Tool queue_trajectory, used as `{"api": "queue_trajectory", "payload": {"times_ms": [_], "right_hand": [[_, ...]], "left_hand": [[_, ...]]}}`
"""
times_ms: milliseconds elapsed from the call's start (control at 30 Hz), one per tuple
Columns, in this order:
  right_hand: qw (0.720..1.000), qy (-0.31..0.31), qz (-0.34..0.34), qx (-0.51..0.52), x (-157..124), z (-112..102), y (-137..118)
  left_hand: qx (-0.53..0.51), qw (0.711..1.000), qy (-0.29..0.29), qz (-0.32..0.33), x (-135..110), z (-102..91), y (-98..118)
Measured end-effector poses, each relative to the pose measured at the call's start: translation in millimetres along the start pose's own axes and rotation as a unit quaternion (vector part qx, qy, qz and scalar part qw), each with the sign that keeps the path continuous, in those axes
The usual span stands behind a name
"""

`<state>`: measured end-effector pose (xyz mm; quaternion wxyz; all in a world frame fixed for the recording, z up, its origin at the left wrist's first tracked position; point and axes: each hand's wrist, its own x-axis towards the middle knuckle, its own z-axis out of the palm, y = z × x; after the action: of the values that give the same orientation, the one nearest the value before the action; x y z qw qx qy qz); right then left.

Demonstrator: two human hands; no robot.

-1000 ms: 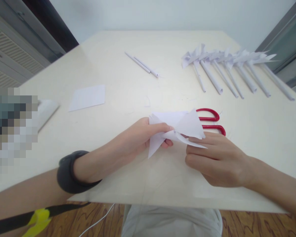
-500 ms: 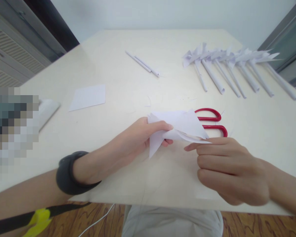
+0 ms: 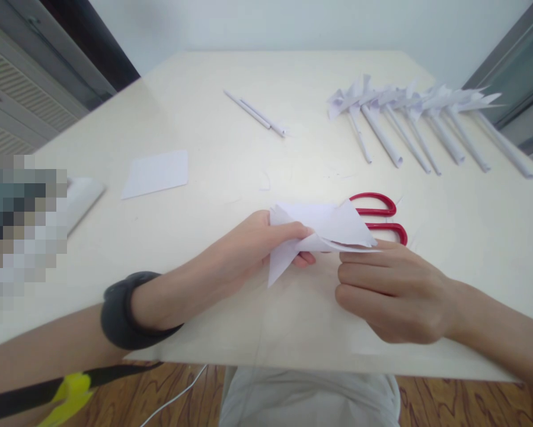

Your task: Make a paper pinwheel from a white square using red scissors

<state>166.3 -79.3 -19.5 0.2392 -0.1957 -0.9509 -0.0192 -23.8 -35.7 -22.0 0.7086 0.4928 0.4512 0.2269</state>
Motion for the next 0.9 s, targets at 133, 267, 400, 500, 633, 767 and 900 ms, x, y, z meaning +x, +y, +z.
{"api": "queue_trajectory", "payload": {"times_ms": [133, 267, 400, 500, 633, 767, 900], "right_hand": [[1.0, -0.008, -0.006, 0.006, 3.1, -0.4, -0.1], [1.0, -0.019, -0.002, 0.001, 5.7, -0.5, -3.2], [1.0, -0.016, 0.015, -0.017, 7.6, 0.2, -7.8], [0.999, -0.001, 0.041, 0.0, 8.4, -0.8, -8.5], [0.99, -0.005, 0.095, 0.106, 7.0, -5.6, -6.0], [0.981, 0.013, 0.113, 0.157, 3.7, -8.2, -4.6], [0.988, 0.038, 0.093, 0.114, 1.7, -5.4, -5.0]], "left_hand": [[-0.002, 1.0, -0.014, 0.01, 0.4, 0.6, 0.0], [0.005, 1.0, -0.009, 0.012, -0.5, 1.8, 1.9], [0.007, 1.0, 0.003, 0.02, -0.8, 3.4, 2.4], [0.017, 1.0, -0.003, 0.018, -1.1, 3.4, 1.6], [0.042, 0.999, -0.014, 0.007, -1.9, 1.8, 2.1], [0.046, 0.999, -0.012, 0.004, -2.1, 2.1, 4.5], [0.045, 0.998, -0.024, 0.022, -2.1, 3.5, 4.6]]}}
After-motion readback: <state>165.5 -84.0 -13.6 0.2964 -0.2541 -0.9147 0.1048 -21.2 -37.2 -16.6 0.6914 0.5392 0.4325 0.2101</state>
